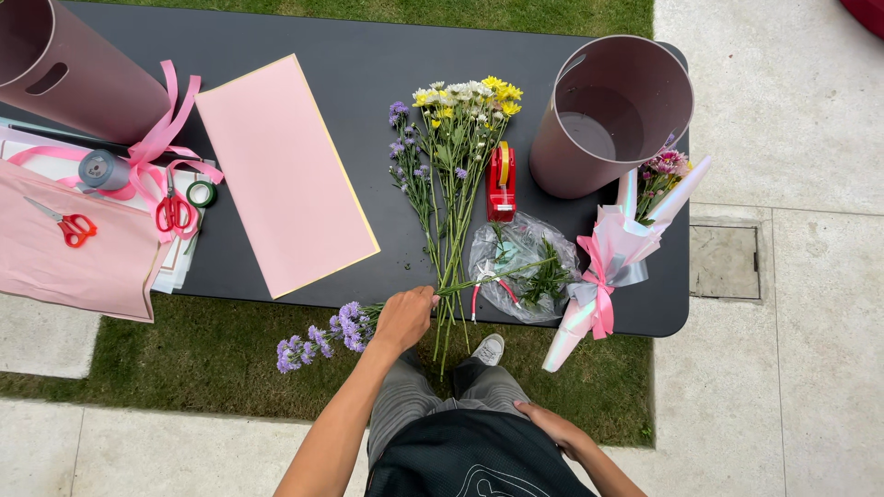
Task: The person arranges flowers by hand on a table, gathering stems of different colors and securing them.
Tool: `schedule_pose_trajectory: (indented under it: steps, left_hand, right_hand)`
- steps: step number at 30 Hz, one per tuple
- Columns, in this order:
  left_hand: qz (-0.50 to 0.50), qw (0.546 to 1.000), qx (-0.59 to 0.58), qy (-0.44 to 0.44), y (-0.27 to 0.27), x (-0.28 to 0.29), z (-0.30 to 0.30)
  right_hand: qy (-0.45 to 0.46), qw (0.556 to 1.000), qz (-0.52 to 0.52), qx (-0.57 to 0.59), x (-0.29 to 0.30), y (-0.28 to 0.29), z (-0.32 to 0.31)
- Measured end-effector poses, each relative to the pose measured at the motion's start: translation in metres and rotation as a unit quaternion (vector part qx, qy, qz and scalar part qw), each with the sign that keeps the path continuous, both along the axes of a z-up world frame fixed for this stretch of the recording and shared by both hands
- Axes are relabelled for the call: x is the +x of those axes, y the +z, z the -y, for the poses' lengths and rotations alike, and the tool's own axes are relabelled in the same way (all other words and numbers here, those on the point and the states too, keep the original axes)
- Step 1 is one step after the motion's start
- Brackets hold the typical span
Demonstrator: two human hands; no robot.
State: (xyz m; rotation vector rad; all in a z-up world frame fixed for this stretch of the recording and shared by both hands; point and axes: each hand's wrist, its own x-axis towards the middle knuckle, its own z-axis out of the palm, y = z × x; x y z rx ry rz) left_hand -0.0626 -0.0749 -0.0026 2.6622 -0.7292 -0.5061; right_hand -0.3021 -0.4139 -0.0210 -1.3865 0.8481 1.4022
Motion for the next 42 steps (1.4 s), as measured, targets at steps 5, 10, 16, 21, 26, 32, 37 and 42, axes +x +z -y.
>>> schedule_pose_trajectory:
  steps: [5, 10, 16, 21, 26, 32, 37, 42]
  left_hand:
    - [-0.008, 1.0, -0.011, -0.02, -0.013, 0.01, -0.01]
    - [-0.02, 0.999, -0.017, -0.042, -0.016, 0.026, -0.019]
    - [-0.069, 0.993, 0.024, -0.088, 0.008, 0.055, -0.027]
    - [-0.073, 0.992, 0.014, -0.099, 0.011, 0.067, -0.028]
    - [-0.062, 0.992, 0.033, -0.102, 0.006, 0.067, -0.03]
    - [-0.065, 0.992, 0.046, -0.099, 0.002, 0.066, -0.036]
    - [-0.046, 0.991, 0.053, -0.111, -0.001, 0.072, -0.03]
    - [-0.056, 0.989, 0.049, -0.126, 0.0, 0.078, -0.021]
  right_hand:
    - [-0.059, 0.997, -0.05, 0.005, 0.004, 0.011, -0.028]
    - [0.056, 0.998, -0.019, -0.019, 0.019, -0.007, -0.038]
    - [0.123, 0.983, 0.136, 0.015, 0.166, 0.063, -0.017]
    - [-0.112, 0.845, 0.47, -0.229, 0.34, 0.022, 0.001]
    - [-0.042, 0.844, 0.409, -0.345, 0.437, -0.087, 0.02]
    - [-0.086, 0.895, 0.304, -0.315, 0.461, -0.043, -0.012]
    - [-0.161, 0.885, 0.315, -0.303, 0.45, -0.025, -0.018]
    - [-0.155, 0.853, 0.385, -0.317, 0.425, -0.077, 0.006]
